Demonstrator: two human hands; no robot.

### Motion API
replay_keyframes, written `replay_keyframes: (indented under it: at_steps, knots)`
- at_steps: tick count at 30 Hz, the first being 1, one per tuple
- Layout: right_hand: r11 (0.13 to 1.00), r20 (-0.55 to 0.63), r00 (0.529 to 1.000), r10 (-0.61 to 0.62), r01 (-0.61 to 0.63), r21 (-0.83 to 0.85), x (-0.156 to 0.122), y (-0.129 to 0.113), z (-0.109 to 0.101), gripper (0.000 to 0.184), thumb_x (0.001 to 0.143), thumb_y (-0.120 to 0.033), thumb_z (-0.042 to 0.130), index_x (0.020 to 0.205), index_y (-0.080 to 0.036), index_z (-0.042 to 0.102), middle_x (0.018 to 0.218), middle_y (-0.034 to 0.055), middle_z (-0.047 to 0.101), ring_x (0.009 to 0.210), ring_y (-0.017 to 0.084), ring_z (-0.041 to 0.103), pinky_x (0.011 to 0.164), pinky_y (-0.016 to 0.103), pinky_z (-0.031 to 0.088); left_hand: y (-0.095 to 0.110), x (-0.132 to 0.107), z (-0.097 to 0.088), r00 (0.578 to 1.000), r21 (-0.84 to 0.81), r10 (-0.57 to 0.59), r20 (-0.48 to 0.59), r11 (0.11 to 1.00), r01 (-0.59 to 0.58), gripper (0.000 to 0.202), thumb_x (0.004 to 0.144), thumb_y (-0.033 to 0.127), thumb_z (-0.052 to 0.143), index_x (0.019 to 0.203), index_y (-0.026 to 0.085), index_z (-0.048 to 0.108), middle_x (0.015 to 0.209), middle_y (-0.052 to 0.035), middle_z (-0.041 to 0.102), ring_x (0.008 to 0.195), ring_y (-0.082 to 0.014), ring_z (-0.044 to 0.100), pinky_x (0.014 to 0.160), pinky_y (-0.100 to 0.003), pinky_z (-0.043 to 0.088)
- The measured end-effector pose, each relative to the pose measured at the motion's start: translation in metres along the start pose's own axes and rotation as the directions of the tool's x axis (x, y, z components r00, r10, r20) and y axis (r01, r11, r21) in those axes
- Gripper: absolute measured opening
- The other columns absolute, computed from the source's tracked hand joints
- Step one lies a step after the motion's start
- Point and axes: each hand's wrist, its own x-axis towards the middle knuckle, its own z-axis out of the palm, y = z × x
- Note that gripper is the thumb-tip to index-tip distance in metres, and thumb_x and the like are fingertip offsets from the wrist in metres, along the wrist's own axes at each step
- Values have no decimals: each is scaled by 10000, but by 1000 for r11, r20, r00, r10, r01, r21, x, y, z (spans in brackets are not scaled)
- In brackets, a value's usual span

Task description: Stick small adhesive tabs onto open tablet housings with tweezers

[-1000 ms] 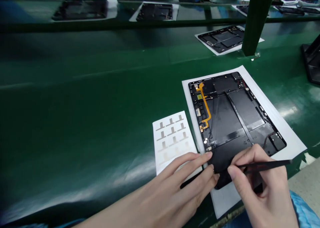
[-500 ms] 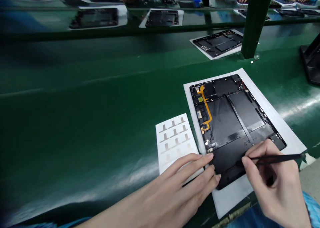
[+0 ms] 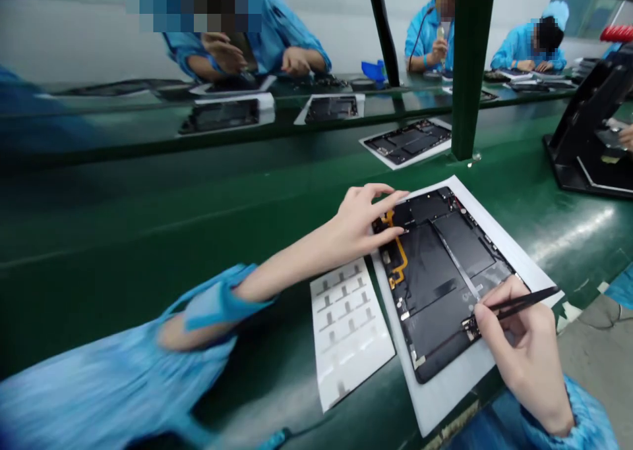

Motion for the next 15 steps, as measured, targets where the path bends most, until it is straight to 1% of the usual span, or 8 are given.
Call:
replay_keyframes:
  at_steps: [1,3,5,7,9,11,13,15]
  knots:
    - [1000,-3,1000,7,-7,15,0,1,1,190,872,-324,640,747,-191,584,692,-8,553,462,80,434,398,184,360,-14,14,-2,998,7,-64,2,998,64,492,891,282,615,1330,107,480,1316,-186,446,1191,-350,423,967,-540,376]
    - [1000,-4,1000,9,-9,24,-1,6,3,228,871,-365,639,736,-187,590,676,-7,543,493,97,468,417,190,368,-39,35,-8,987,2,-155,41,988,155,371,905,320,630,1208,122,548,1162,-121,553,1043,-271,550,896,-473,457]
    - [999,-1,1000,3,-3,33,-1,12,6,257,874,-398,627,733,-186,588,665,-7,522,524,114,484,441,203,374,-55,44,-12,976,-33,-190,110,980,195,249,929,349,615,1027,121,605,967,-50,609,848,-193,608,785,-375,511]
    - [999,2,1000,2,-2,45,-1,18,9,278,881,-418,612,729,-188,579,646,-12,489,528,122,463,451,219,356,-62,45,-15,969,-95,-184,163,975,201,245,934,355,612,883,115,612,822,-9,601,717,-151,597,691,-309,513]
    - [998,-8,1000,6,-6,59,0,21,12,300,880,-436,606,719,-186,570,644,-13,472,527,123,443,453,230,328,-61,41,-14,973,-184,-167,161,963,196,251,929,334,620,803,118,591,752,10,570,671,-134,572,654,-282,497]
    - [996,-23,999,26,-24,83,0,22,15,333,860,-473,623,706,-185,557,633,-19,454,527,118,431,452,229,303,-54,35,-14,981,-305,-160,110,934,186,256,938,324,601,782,126,561,733,15,541,655,-125,548,634,-267,478]
    - [989,-44,997,66,-60,134,0,21,16,372,823,-515,656,700,-183,540,608,-38,415,498,97,388,439,218,270,-43,31,-16,984,-448,-170,53,876,175,270,958,361,548,805,140,526,731,18,520,618,-114,519,589,-247,453]
    - [977,-66,993,101,-86,194,0,18,15,405,793,-544,681,699,-181,529,603,-50,408,452,66,321,409,206,219,-32,27,-23,980,-581,-200,15,796,172,283,935,424,537,839,163,484,724,26,509,576,-107,497,538,-228,428]
